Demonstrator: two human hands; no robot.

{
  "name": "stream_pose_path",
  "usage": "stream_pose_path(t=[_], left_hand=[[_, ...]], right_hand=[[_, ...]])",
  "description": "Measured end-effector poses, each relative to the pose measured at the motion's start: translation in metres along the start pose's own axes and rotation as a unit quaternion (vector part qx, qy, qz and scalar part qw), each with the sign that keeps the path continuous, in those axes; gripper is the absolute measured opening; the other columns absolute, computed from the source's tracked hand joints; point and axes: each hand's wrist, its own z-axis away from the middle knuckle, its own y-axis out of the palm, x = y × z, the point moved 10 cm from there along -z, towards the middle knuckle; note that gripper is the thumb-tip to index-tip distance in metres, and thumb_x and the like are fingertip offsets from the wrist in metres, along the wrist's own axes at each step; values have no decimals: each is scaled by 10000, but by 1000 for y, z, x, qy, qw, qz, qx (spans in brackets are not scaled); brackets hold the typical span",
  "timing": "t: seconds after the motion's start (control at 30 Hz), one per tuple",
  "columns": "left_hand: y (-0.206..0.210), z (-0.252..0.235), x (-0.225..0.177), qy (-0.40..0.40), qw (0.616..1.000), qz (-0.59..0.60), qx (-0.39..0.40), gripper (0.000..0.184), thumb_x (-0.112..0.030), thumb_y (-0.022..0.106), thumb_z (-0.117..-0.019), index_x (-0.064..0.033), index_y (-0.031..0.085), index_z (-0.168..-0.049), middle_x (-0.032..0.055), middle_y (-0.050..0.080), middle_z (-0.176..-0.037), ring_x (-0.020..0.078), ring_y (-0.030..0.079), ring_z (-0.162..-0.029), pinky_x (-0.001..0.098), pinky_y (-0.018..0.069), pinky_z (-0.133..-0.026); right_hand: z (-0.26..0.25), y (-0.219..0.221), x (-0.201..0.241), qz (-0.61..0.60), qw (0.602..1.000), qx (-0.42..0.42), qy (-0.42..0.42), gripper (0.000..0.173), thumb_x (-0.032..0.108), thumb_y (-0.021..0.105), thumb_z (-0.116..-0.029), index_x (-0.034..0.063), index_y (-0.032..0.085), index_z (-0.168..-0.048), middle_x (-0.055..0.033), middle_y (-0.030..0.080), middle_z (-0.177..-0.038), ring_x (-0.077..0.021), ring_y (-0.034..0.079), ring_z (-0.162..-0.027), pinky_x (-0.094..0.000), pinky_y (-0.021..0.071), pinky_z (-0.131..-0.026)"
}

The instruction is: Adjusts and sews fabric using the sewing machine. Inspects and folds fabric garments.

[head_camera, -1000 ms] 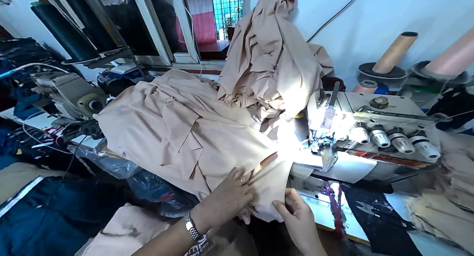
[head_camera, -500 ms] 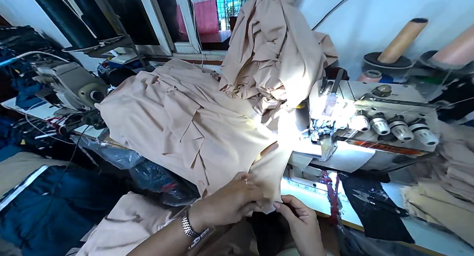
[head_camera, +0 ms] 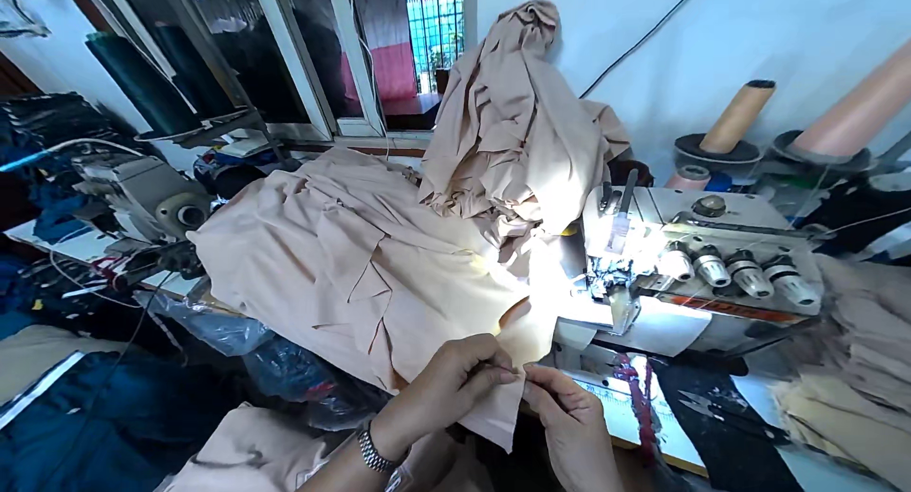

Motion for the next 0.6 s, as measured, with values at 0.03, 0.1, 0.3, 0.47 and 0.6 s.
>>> stream_pose_path(t=[0.03, 0.1, 0.3, 0.47, 0.6], left_hand=[[-2, -1, 5, -8, 1000, 10, -17, 199, -178, 613, -1025, 2, 693, -996, 38, 664, -891, 39, 615, -802, 195, 523, -753], [-3, -1, 10, -12, 999, 26, -28, 189, -179, 639, -1010, 0, 693, -979, 29, 662, -874, 27, 604, -783, 182, 514, -730], [-1, -3, 11, -2, 999, 39, -38, 187, -182, 643, -1010, -5, 695, -979, 17, 660, -868, 14, 595, -774, 167, 504, -715], [-3, -4, 11, 14, 998, 24, -58, 173, -161, 647, -1004, -14, 730, -1044, 21, 686, -899, 27, 616, -796, 184, 524, -735], [-4, -11, 7, 37, 997, -32, -56, 176, -145, 606, -1017, -16, 719, -974, 28, 653, -868, 56, 619, -808, 213, 540, -745]], right_hand=[[0, 1, -1, -7, 1000, -1, 2, 143, -10, 646, -915, -16, 756, -1006, -69, 758, -916, -111, 728, -818, -261, 625, -765], [0, 1, -1, -16, 1000, -2, -2, 142, -14, 645, -913, -17, 754, -1003, -70, 756, -914, -110, 725, -807, -262, 624, -754], [-3, -1, -1, -7, 1000, -1, -16, 152, -6, 646, -918, -5, 770, -1005, -61, 763, -927, -99, 725, -837, -251, 614, -785], [-7, 4, 7, 37, 998, 22, -38, 153, 3, 635, -919, 0, 765, -1001, -48, 761, -912, -84, 722, -829, -236, 611, -786], [-12, 9, 12, 41, 996, 27, -77, 120, -29, 635, -887, 28, 682, -982, -1, 724, -858, -45, 681, -771, -189, 578, -710]])
